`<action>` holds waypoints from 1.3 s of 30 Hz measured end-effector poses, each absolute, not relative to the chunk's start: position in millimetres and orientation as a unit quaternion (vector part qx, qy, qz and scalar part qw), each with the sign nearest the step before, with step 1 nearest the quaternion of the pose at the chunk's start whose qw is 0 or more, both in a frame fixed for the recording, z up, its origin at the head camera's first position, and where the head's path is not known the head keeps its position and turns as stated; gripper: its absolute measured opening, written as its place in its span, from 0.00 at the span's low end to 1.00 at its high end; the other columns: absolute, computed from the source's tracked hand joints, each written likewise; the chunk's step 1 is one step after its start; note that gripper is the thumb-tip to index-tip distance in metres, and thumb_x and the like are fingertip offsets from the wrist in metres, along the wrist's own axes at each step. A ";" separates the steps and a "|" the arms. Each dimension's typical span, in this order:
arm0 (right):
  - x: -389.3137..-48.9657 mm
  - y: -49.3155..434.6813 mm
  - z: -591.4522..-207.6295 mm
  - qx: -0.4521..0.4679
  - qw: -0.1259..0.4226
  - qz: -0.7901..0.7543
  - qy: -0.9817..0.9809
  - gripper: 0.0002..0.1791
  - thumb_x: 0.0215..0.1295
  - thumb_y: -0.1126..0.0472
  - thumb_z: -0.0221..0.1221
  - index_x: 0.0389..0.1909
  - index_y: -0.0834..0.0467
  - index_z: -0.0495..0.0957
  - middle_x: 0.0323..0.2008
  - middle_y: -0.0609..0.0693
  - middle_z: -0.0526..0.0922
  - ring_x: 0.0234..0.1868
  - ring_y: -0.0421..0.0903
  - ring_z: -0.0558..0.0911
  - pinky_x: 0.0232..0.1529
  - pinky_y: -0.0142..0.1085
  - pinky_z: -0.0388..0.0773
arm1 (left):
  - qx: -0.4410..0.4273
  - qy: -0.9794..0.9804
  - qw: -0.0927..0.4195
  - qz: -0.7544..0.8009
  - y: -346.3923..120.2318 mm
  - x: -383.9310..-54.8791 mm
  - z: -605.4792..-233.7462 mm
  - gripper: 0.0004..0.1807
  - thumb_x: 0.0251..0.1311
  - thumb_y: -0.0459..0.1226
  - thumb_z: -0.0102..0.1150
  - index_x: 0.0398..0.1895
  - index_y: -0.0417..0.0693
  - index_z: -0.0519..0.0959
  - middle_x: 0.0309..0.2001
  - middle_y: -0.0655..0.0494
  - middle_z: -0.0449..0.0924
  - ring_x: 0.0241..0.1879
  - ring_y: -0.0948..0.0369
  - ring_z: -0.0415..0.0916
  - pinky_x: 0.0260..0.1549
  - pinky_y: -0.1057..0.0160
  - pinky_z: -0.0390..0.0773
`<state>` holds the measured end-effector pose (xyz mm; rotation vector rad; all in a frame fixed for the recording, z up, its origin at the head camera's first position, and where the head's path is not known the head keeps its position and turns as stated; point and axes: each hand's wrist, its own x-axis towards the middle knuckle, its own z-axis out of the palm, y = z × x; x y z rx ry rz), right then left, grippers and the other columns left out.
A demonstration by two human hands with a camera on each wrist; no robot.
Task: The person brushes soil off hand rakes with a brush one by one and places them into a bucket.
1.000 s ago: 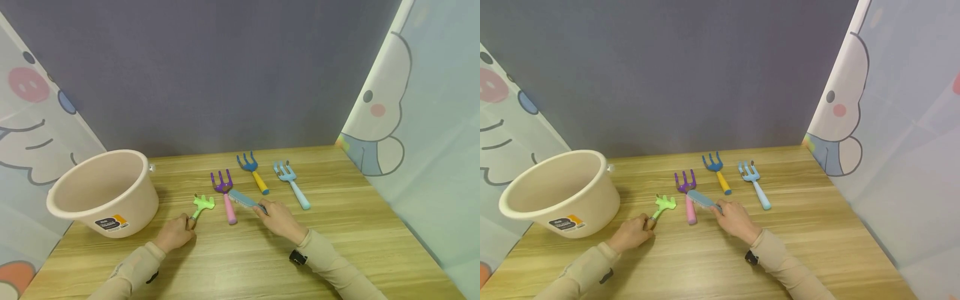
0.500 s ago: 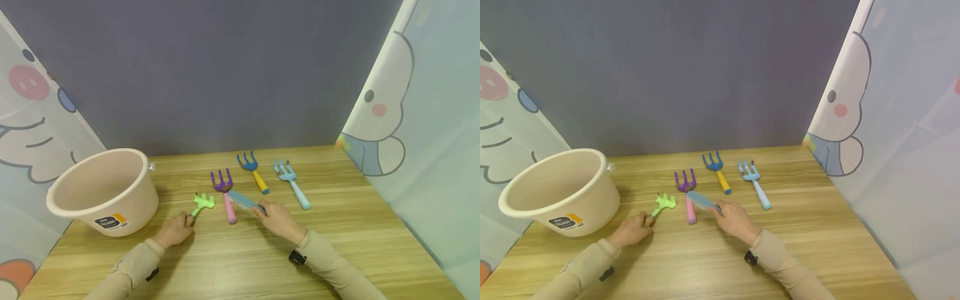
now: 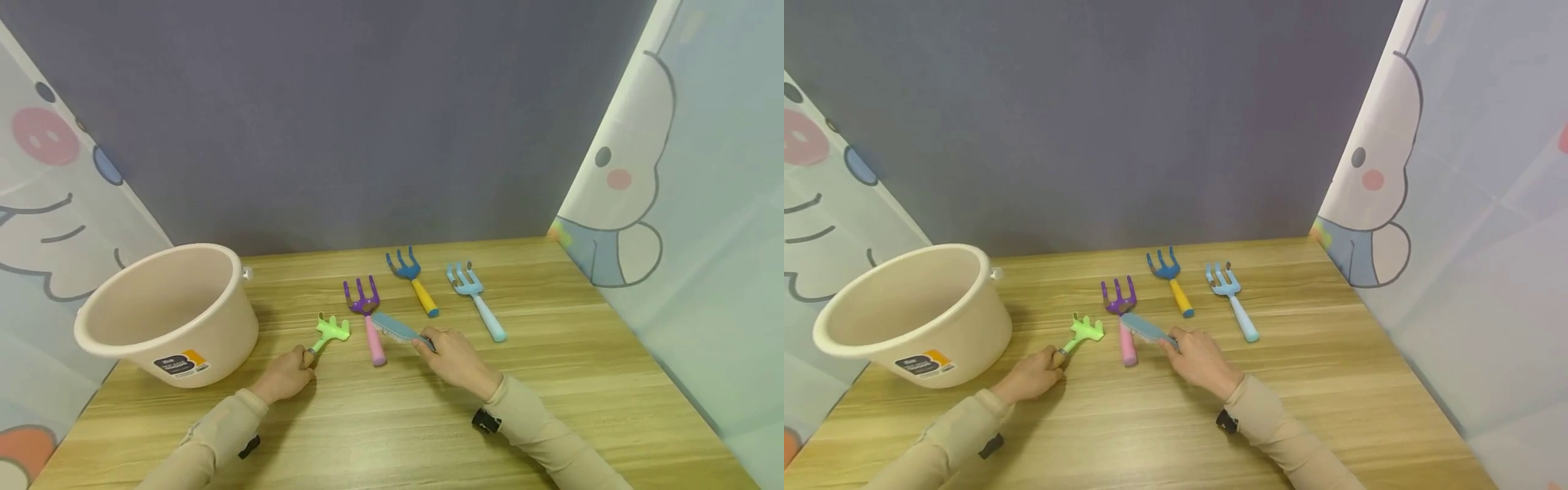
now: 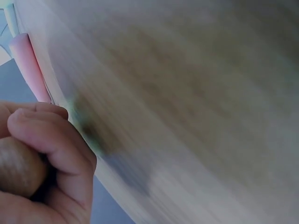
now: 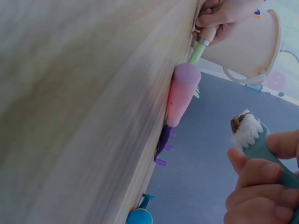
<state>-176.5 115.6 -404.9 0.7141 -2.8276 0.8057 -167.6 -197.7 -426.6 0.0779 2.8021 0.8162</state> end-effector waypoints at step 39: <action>-177.0 115.9 -406.0 0.228 0.044 0.280 -0.931 0.14 0.67 0.53 0.50 0.35 0.59 0.77 0.10 0.39 0.61 0.11 0.34 0.59 0.14 0.28 0.58 | 0.079 0.966 0.034 0.242 -183.5 -162.1 -407.4 0.11 0.53 0.31 0.54 0.40 0.36 0.71 0.18 0.54 0.66 0.16 0.61 0.63 0.13 0.66 0.64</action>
